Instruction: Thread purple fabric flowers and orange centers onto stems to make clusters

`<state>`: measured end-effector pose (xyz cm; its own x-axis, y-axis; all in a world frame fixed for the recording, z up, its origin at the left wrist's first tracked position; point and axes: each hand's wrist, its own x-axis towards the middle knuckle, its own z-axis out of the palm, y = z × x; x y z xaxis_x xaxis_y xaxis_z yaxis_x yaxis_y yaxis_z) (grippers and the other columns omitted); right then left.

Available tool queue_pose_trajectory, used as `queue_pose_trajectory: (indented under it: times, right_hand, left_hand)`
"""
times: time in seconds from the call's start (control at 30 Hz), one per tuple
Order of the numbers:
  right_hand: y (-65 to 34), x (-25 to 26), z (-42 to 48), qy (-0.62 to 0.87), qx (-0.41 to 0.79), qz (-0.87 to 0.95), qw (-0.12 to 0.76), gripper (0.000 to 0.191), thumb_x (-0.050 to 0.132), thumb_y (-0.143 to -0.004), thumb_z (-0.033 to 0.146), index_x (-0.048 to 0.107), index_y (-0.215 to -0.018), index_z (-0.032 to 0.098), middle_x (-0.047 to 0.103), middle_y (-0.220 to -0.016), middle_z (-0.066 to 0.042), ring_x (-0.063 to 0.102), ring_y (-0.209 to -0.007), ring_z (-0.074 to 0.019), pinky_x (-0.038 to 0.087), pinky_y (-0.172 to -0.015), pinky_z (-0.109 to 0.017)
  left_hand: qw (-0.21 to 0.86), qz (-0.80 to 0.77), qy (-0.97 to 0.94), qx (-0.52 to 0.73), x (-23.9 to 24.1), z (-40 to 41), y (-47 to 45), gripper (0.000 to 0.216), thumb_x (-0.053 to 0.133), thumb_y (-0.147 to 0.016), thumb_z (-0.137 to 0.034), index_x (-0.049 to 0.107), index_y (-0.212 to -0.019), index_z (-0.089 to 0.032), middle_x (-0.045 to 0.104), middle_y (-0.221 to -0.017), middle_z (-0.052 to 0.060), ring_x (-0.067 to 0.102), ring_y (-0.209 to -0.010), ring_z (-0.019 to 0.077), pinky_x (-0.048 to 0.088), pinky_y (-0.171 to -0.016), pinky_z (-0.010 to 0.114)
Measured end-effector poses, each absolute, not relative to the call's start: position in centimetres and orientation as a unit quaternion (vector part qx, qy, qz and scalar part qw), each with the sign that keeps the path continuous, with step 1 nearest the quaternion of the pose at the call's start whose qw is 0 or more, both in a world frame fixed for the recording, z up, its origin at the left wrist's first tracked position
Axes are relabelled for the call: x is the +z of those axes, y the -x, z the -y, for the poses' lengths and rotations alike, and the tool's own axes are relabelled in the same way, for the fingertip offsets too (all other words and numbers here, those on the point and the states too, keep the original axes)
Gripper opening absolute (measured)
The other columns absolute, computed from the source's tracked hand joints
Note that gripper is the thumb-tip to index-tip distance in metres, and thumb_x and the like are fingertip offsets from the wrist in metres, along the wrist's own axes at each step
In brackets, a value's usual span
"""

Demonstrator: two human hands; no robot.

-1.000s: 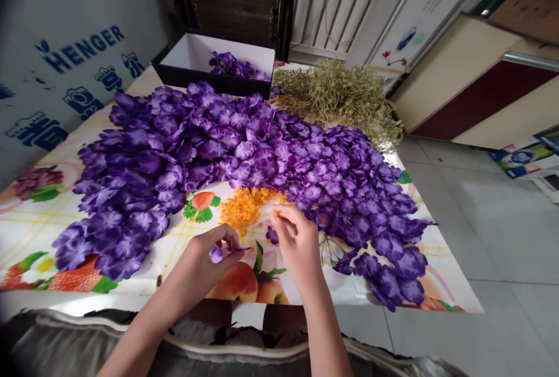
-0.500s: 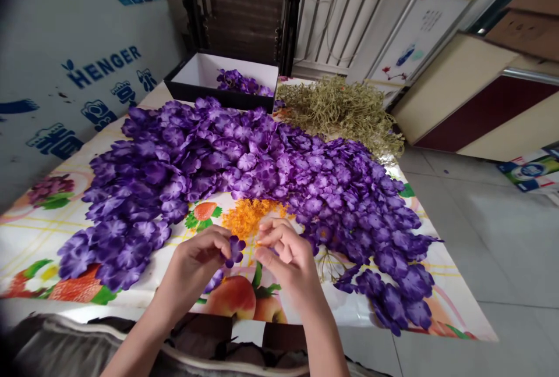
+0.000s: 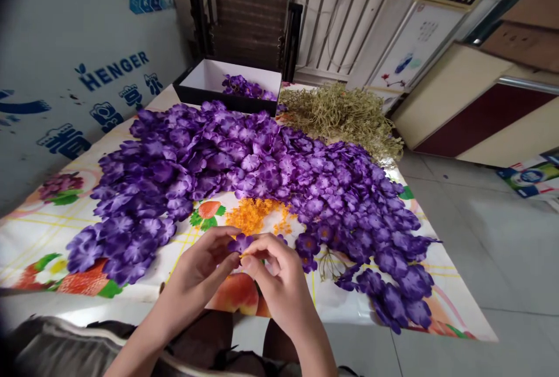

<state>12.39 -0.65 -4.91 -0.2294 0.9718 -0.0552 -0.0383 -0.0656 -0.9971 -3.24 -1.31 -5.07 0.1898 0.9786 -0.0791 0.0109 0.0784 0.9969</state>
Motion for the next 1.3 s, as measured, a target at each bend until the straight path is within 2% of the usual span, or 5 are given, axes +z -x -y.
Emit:
queue_pose_trajectory:
  times: [0.77, 0.87, 1.0, 1.13, 1.3]
  right_hand:
    - [-13.1, -5.6, 0.6, 0.5, 0.554, 0.5, 0.44, 0.009, 0.058, -0.085, 0.02, 0.053, -0.09, 0.026, 0.057, -0.087, 0.002, 0.059, -0.08, -0.0139, 0.047, -0.073, -0.024]
    - [-13.9, -6.3, 0.1, 0.556, 0.521, 0.451, 0.463, 0.024, 0.061, -0.084, 0.025, 0.058, -0.108, 0.027, 0.061, -0.093, 0.0, 0.06, -0.084, -0.0152, 0.047, -0.077, -0.027]
    - [-14.8, -7.5, -0.5, 0.589, 0.49, 0.414, 0.491, 0.009, 0.062, -0.084, 0.027, 0.066, -0.092, 0.023, 0.061, -0.074, 0.001, 0.058, -0.069, -0.0141, 0.046, -0.066, -0.025]
    - [-14.6, -8.3, -1.0, 0.559, 0.508, 0.395, 0.522, 0.009, 0.062, -0.084, 0.031, 0.065, -0.087, 0.023, 0.063, -0.071, 0.001, 0.06, -0.067, -0.0148, 0.049, -0.065, -0.027]
    - [-14.1, -7.5, -0.9, 0.541, 0.521, 0.384, 0.537, 0.01, 0.065, -0.083, 0.029, 0.067, -0.091, 0.023, 0.065, -0.071, 0.001, 0.062, -0.066, -0.0143, 0.053, -0.066, -0.028]
  left_hand:
    - [0.448, -0.492, -0.664, 0.341, -4.6, 0.8, 3.0, 0.041, 0.047, -0.091, -0.012, 0.04, -0.128, -0.029, 0.071, -0.095, -0.003, 0.066, -0.089, 0.011, 0.047, -0.082, 0.023]
    - [0.38, -0.59, -0.611, 0.366, -4.3, 0.3, 4.7, 0.029, 0.045, -0.091, -0.021, 0.046, -0.121, -0.022, 0.07, -0.091, 0.002, 0.066, -0.088, 0.0168, 0.05, -0.072, 0.026]
    - [0.29, -0.732, -0.574, 0.223, -4.4, 0.5, 7.2, 0.021, 0.048, -0.088, -0.033, 0.053, -0.102, -0.018, 0.067, -0.084, 0.007, 0.065, -0.078, 0.0252, 0.049, -0.067, 0.037]
    - [0.272, -0.703, -0.655, 0.056, -5.3, 1.0, 7.6, 0.012, 0.051, -0.083, -0.025, 0.056, -0.089, -0.017, 0.064, -0.095, 0.011, 0.062, -0.092, 0.0308, 0.047, -0.079, 0.045]
    - [0.246, -0.687, -0.678, 0.087, -5.5, 0.5, 7.0, 0.011, 0.05, -0.083, -0.023, 0.055, -0.075, -0.019, 0.064, -0.084, 0.009, 0.062, -0.084, 0.0277, 0.048, -0.077, 0.042]
